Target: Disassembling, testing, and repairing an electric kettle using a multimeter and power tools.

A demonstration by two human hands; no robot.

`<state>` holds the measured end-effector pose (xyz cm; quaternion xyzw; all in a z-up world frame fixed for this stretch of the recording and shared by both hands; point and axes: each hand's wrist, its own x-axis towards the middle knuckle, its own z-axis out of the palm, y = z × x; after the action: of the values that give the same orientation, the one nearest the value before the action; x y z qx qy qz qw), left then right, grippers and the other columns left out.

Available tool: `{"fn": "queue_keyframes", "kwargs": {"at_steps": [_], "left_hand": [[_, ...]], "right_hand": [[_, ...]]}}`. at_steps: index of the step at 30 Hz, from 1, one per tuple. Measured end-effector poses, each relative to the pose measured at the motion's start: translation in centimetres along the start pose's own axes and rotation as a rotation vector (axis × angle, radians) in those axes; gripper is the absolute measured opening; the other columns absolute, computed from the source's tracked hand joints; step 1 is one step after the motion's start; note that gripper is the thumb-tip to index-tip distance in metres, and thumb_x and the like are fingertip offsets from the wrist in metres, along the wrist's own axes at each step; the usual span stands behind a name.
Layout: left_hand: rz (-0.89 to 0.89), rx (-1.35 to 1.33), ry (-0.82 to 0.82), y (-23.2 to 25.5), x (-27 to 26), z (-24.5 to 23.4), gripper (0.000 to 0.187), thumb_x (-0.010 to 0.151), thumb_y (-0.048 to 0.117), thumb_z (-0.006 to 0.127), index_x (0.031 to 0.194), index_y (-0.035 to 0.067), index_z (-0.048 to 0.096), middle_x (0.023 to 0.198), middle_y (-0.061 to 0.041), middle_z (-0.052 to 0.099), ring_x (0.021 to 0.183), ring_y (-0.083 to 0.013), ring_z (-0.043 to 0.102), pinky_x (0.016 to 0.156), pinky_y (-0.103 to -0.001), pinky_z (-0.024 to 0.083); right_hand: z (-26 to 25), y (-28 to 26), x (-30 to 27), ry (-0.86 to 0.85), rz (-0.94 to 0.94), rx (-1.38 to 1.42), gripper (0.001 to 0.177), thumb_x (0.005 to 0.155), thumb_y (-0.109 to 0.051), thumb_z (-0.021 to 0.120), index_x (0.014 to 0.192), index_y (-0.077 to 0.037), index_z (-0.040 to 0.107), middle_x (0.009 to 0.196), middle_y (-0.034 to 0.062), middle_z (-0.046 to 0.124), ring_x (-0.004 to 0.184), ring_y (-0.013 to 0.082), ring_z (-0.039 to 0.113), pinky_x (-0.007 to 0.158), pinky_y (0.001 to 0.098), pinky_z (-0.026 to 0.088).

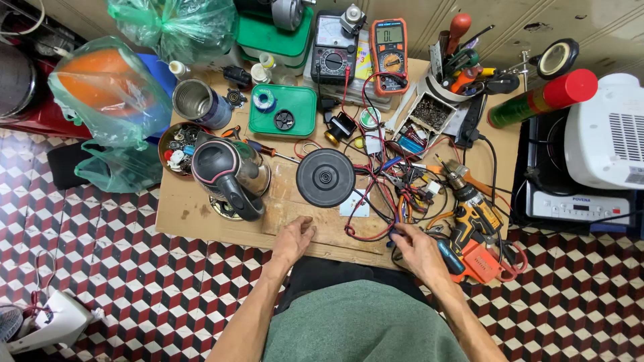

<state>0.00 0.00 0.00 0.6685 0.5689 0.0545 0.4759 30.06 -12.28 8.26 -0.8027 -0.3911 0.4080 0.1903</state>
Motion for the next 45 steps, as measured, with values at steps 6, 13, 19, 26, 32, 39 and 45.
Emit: {"fn": "queue_keyframes", "kwargs": {"at_steps": [6, 13, 19, 26, 32, 39, 45], "left_hand": [[0.044, -0.074, -0.064, -0.1, 0.0, -2.8, 0.034, 0.095, 0.022, 0.058, 0.121, 0.005, 0.071, 0.107, -0.018, 0.077, 0.106, -0.03, 0.074, 0.093, -0.036, 0.055], [-0.014, -0.083, -0.22, -1.7, 0.6, -4.2, 0.031, 0.094, 0.025, 0.055, 0.11, 0.007, 0.075, 0.086, -0.009, 0.081, 0.084, -0.0245, 0.079, 0.083, -0.035, 0.058], [-0.068, -0.058, -0.372, -1.0, 1.1, -3.5, 0.053, 0.099, 0.048, 0.052, 0.093, 0.003, 0.079, 0.075, -0.01, 0.077, 0.077, -0.0263, 0.078, 0.078, -0.037, 0.058], [0.013, -0.04, -0.386, 3.1, 2.4, -0.7, 0.052, 0.095, 0.051, 0.053, 0.099, 0.005, 0.076, 0.088, -0.015, 0.076, 0.087, -0.0273, 0.072, 0.082, -0.039, 0.054], [-0.18, -0.717, -0.54, 11.0, 3.6, 1.9, 0.043, 0.099, 0.043, 0.058, 0.111, 0.003, 0.071, 0.102, -0.005, 0.077, 0.097, -0.0146, 0.07, 0.09, -0.031, 0.053], [0.201, -0.661, -0.401, 17.1, 2.5, 0.3, 0.043, 0.105, 0.034, 0.055, 0.13, 0.002, 0.069, 0.082, -0.002, 0.07, 0.087, -0.0094, 0.063, 0.087, -0.025, 0.051], [-0.127, -1.055, -0.461, 18.5, 2.2, -0.9, 0.04, 0.105, 0.029, 0.052, 0.131, 0.002, 0.064, 0.087, -0.004, 0.067, 0.085, -0.0117, 0.066, 0.08, -0.03, 0.057]], "right_hand": [[5.5, -2.1, -0.7, 0.02, -0.08, -0.057, 0.037, 0.094, -0.027, 0.063, 0.122, -0.004, 0.07, 0.111, 0.0182, 0.076, 0.104, 0.0332, 0.074, 0.091, 0.0394, 0.056], [6.9, -6.0, -1.8, 0.033, 0.13, -0.098, 0.033, 0.098, -0.032, 0.057, 0.111, -0.008, 0.075, 0.088, 0.0213, 0.075, 0.086, 0.0361, 0.074, 0.081, 0.0442, 0.056], [8.0, -6.9, 0.4, 0.067, 0.254, -0.085, 0.036, 0.096, -0.041, 0.063, 0.103, -0.008, 0.076, 0.097, 0.0197, 0.074, 0.089, 0.0351, 0.072, 0.082, 0.0432, 0.054], [10.4, -5.4, 1.0, 0.036, -0.139, -0.252, 0.022, 0.084, -0.021, 0.071, 0.101, -0.008, 0.067, 0.103, 0.0152, 0.069, 0.092, 0.0331, 0.069, 0.077, 0.0436, 0.055], [6.2, -9.0, -1.7, -0.056, 0.046, 0.249, 0.022, 0.09, -0.02, 0.067, 0.107, -0.006, 0.066, 0.089, 0.0075, 0.071, 0.077, 0.0181, 0.066, 0.072, 0.0328, 0.054], [5.4, -5.2, -0.1, 0.427, 0.144, 0.808, 0.031, 0.097, -0.02, 0.057, 0.116, -0.002, 0.074, 0.085, 0.0039, 0.064, 0.076, 0.0146, 0.055, 0.069, 0.0267, 0.047], [1.1, -8.4, 2.7, 0.294, 0.439, 1.457, 0.031, 0.098, -0.031, 0.058, 0.112, -0.004, 0.064, 0.091, 0.0059, 0.071, 0.081, 0.0183, 0.066, 0.073, 0.0322, 0.053]]}}
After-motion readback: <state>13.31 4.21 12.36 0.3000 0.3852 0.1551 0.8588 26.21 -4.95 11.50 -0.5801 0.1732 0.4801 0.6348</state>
